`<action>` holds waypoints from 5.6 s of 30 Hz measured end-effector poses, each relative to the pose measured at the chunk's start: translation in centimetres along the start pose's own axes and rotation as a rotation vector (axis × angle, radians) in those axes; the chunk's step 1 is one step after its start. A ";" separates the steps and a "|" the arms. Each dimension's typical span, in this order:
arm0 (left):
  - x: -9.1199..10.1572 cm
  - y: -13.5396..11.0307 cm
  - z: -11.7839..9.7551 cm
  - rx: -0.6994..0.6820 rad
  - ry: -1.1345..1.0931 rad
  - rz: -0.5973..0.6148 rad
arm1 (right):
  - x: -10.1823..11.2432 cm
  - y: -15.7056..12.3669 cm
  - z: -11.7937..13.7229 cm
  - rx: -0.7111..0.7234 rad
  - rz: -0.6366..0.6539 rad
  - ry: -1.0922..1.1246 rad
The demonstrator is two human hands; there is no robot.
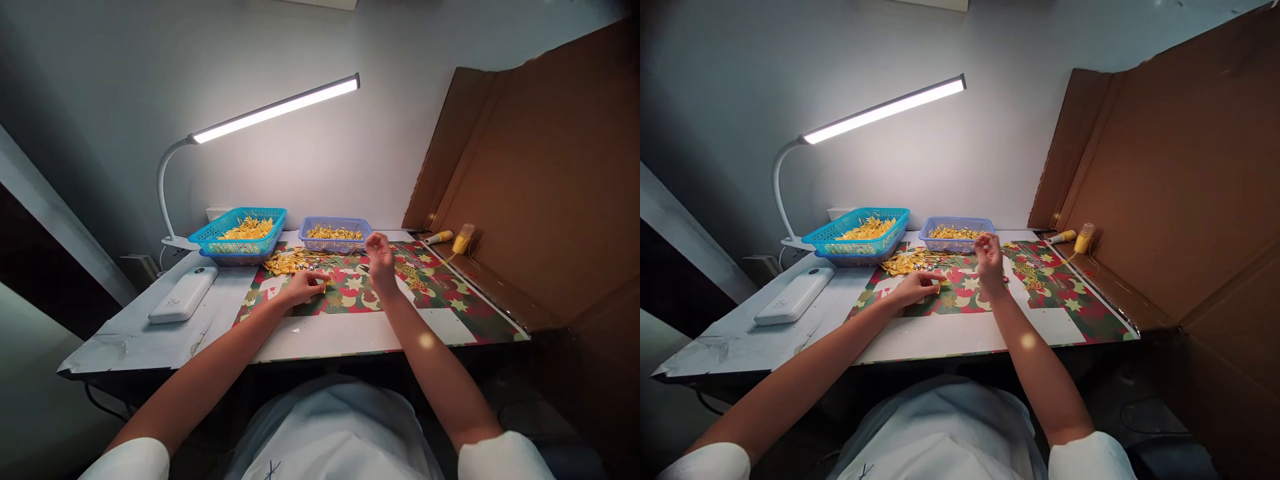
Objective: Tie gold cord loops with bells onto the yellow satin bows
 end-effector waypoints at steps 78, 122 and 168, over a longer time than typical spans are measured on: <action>1.9 0.6 -2.2 -0.150 -0.270 -0.087 | -8.7 -6.2 -4.5 -0.373 0.559 0.084; 3.9 -1.4 -7.9 -0.534 0.151 -0.258 | -7.0 -5.0 -1.5 -0.158 0.573 -0.170; 2.7 0.1 -0.8 -0.059 -0.247 -0.196 | -6.6 -4.8 -2.5 -0.303 0.501 -0.057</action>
Point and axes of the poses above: each hand's wrist, its own y-axis towards the middle knuckle, its own x-axis out of the back of the hand, z = x × y, the point moved 10 cm from there along y, towards the middle knuckle, and after that the axes turned 1 degree about z, right-handed, at the moved point
